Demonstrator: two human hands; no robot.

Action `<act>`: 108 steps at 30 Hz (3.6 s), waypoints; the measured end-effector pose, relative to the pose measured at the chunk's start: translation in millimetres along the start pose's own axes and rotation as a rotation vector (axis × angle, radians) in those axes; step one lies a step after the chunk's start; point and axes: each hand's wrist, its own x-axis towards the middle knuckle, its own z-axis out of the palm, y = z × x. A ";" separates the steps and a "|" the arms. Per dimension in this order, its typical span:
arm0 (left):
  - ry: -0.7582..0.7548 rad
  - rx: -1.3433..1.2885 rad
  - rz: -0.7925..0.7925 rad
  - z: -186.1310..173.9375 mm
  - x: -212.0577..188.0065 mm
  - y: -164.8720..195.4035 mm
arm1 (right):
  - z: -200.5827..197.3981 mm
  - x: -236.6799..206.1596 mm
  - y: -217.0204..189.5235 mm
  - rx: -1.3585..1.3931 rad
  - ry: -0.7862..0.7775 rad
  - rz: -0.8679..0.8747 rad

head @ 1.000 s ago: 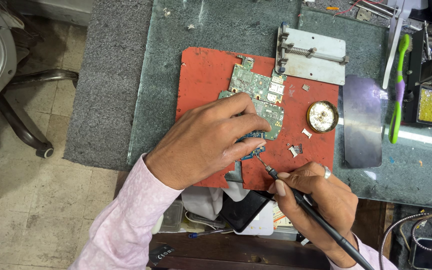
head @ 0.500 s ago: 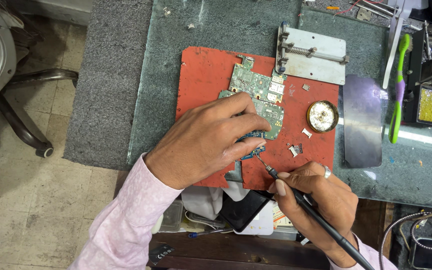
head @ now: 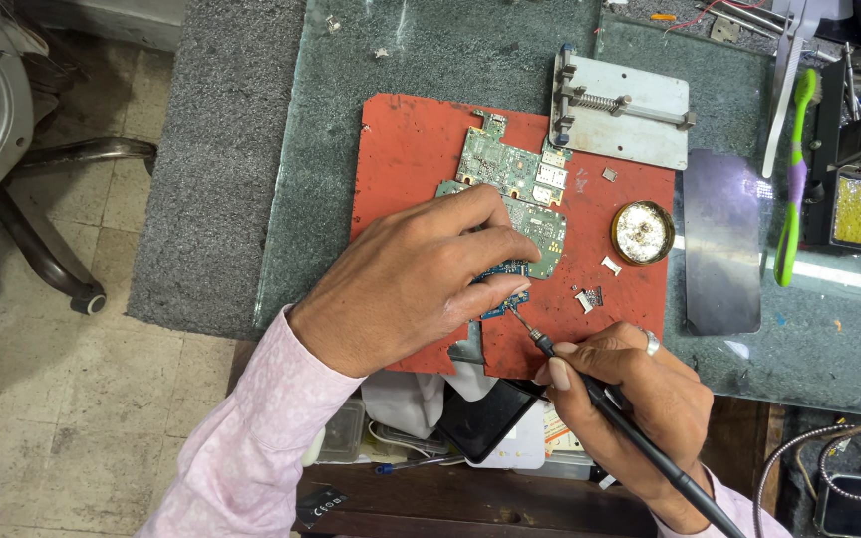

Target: The person uses a soldering iron to apply solder to several small circuit boards on a red mat. They repeatedly dip the iron into a tin of solder, then touch it to different pads and components on the boards, occasionally rotating the boards to access different sides.

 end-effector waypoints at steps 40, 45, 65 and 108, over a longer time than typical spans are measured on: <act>0.009 -0.026 -0.027 -1.2 -2.9 -2.5 | -0.2 9.0 -8.3 -0.078 0.013 -0.112; 0.019 -0.032 -0.009 -0.1 -2.9 -2.4 | 3.1 10.1 -8.4 -0.102 -0.001 -0.130; 0.021 -0.012 -0.004 0.3 -1.5 -1.1 | 1.9 10.7 -9.0 -0.105 0.002 -0.109; 0.018 -0.009 -0.009 1.3 -1.3 0.1 | 2.0 10.3 -9.2 -0.093 -0.005 -0.093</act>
